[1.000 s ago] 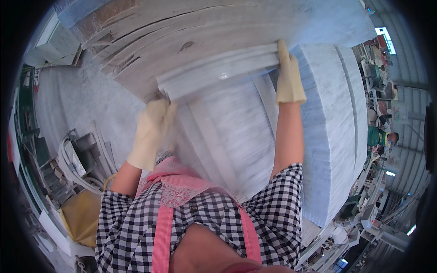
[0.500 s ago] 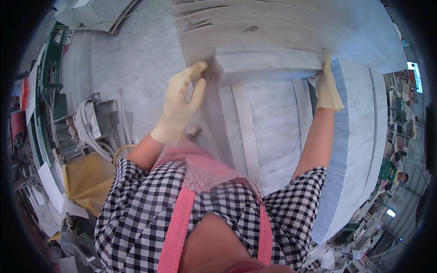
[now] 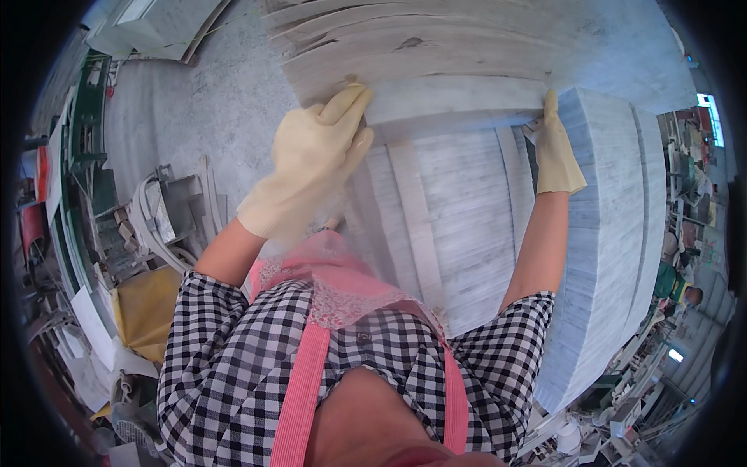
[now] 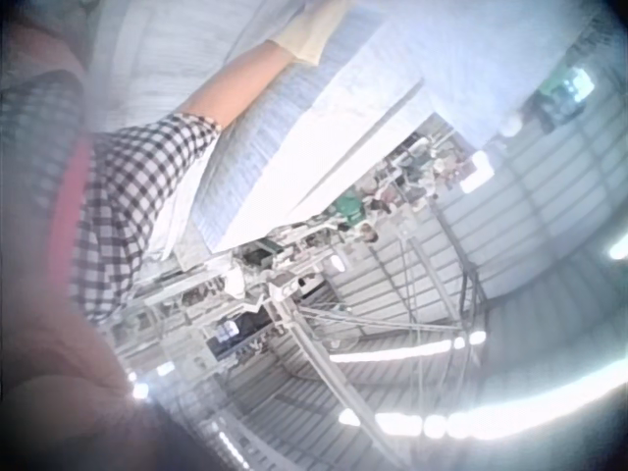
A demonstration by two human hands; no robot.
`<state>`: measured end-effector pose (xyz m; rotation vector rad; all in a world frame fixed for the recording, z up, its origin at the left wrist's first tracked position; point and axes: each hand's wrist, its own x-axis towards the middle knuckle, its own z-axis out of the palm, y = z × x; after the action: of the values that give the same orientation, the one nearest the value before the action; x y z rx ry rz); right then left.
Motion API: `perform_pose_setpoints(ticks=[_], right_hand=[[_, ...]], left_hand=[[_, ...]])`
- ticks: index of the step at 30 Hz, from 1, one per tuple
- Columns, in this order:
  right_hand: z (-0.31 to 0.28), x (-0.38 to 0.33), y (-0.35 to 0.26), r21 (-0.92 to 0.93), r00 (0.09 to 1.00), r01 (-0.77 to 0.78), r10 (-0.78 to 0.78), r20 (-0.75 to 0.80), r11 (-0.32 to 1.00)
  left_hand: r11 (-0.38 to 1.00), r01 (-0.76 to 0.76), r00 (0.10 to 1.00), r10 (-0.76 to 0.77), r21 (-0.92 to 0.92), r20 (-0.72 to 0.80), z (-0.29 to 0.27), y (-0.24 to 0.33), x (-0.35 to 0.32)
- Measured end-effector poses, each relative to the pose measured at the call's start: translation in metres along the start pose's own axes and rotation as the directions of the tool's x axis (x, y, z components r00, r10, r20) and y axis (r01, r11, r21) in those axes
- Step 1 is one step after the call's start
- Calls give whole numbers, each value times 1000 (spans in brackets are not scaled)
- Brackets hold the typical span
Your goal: The person repeatedly picks up rectangular white tiles, rubs their surfaces on a moving belt machine, and stacks the finished tiles. The person handles each tile one at a time, turning them over to treat both sides before stacking them.
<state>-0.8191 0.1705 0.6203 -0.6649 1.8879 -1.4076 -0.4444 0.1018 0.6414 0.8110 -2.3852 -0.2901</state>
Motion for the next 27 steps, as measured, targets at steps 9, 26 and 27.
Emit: perform_pose_setpoints(ticks=[9,26,27], right_hand=[[9,-22,12,-83,1000,3,-5,-19,997],[-9,-59,34,59,999,-41,41,-4,997],[-11,-61,36,62,1000,-5,3,26,998]], left_hand=[[846,167,964,-248,-507,-96,15,-19,-44],[428,650,661,-726,-628,191,48,46,-78],[473,651,690,-695,-594,203,45,48,-79]])
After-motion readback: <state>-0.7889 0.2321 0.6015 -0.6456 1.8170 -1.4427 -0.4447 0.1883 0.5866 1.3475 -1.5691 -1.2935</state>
